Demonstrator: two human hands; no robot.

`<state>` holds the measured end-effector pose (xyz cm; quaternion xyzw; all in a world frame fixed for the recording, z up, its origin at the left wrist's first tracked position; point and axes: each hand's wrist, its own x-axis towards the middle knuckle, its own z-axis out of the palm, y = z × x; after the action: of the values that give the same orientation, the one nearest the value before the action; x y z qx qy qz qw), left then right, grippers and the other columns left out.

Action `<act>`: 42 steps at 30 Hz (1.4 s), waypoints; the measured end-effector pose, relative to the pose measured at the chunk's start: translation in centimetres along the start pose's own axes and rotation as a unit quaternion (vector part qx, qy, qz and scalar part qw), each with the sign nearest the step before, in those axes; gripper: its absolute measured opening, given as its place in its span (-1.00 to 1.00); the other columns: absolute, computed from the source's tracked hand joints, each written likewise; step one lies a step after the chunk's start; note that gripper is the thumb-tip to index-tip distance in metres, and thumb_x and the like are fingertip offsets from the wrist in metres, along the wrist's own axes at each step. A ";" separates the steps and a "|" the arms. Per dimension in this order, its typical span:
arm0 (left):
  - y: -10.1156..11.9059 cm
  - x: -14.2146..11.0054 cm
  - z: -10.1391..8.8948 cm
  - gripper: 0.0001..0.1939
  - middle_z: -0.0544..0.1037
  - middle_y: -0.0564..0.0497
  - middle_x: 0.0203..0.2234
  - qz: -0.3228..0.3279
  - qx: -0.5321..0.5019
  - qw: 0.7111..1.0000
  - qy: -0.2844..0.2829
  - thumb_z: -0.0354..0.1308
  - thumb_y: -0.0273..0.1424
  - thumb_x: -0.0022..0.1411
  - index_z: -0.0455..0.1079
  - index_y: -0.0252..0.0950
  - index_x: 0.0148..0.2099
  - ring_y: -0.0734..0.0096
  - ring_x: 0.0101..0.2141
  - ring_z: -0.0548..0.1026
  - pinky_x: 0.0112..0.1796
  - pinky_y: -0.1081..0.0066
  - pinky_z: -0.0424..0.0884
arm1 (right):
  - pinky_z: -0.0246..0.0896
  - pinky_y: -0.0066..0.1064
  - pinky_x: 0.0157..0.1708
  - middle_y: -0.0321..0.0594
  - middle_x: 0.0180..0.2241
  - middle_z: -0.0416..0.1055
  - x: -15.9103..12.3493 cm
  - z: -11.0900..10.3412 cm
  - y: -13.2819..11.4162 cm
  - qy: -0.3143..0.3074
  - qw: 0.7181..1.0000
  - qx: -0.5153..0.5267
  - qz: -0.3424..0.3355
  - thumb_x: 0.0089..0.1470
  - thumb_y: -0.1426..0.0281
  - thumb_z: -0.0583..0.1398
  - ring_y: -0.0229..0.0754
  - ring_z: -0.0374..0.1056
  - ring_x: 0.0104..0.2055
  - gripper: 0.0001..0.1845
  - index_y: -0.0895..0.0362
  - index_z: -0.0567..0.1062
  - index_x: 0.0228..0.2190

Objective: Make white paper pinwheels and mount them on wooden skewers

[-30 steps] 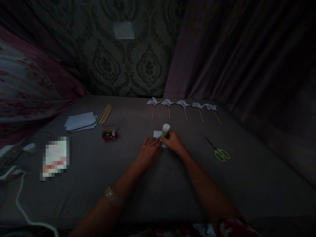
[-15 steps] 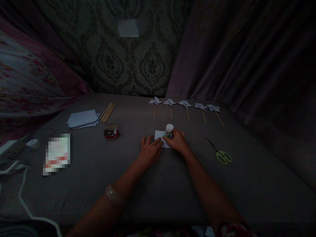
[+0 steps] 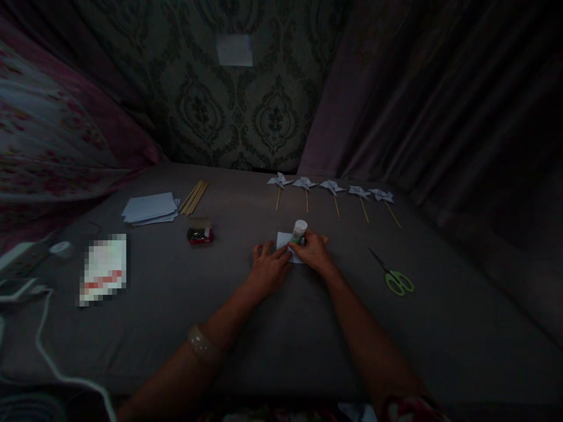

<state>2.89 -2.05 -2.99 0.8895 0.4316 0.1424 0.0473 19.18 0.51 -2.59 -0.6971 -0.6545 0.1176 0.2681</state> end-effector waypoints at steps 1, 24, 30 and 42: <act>0.0 0.0 0.0 -0.65 0.37 0.02 0.11 0.001 0.000 1.000 0.000 -0.10 -0.32 0.30 0.30 -0.09 0.10 -0.07 0.13 0.17 0.03 -0.14 0.02 | 0.02 -0.27 -0.14 -0.22 -0.42 0.47 0.0 0.0 0.0 0.004 1.000 -0.001 0.003 -0.07 0.19 0.20 -0.12 0.36 -0.27 -0.72 0.14 0.46 -0.36; 0.0 -0.2 0.2 -0.63 0.36 0.01 0.13 0.007 -0.002 1.000 0.010 -0.12 -0.31 0.31 0.30 -0.14 0.11 -0.10 0.12 0.18 0.02 -0.15 0.06 | 0.00 -0.23 -0.13 -0.18 -0.39 0.47 -0.5 -0.3 -0.5 0.008 1.000 -0.029 -0.008 -0.03 0.22 0.16 -0.11 0.35 -0.30 -0.75 0.16 0.47 -0.40; 0.2 -0.1 0.1 -0.65 0.36 0.04 0.12 -0.005 -0.007 1.000 0.003 -0.09 -0.32 0.30 0.32 -0.10 0.09 -0.12 0.12 0.17 0.03 -0.16 0.05 | 0.01 -0.24 -0.13 -0.13 -0.35 0.50 -0.6 0.0 -0.5 0.014 1.000 -0.022 -0.016 -0.02 0.24 0.17 -0.08 0.37 -0.24 -0.76 0.15 0.47 -0.37; 0.3 -0.3 0.2 -0.63 0.38 0.02 0.11 -0.006 -0.016 1.000 0.007 -0.09 -0.32 0.30 0.30 -0.13 0.12 -0.10 0.12 0.17 0.04 -0.15 0.05 | -0.01 -0.21 -0.14 -0.10 -0.36 0.49 -0.6 0.4 -0.4 0.028 0.999 -0.043 -0.008 -0.03 0.18 0.16 -0.06 0.37 -0.27 -0.70 0.16 0.48 -0.39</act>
<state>3.03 -2.49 -3.15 0.8851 0.4346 0.1555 0.0595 18.55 -0.02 -2.86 -0.7057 -0.6567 0.0673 0.2571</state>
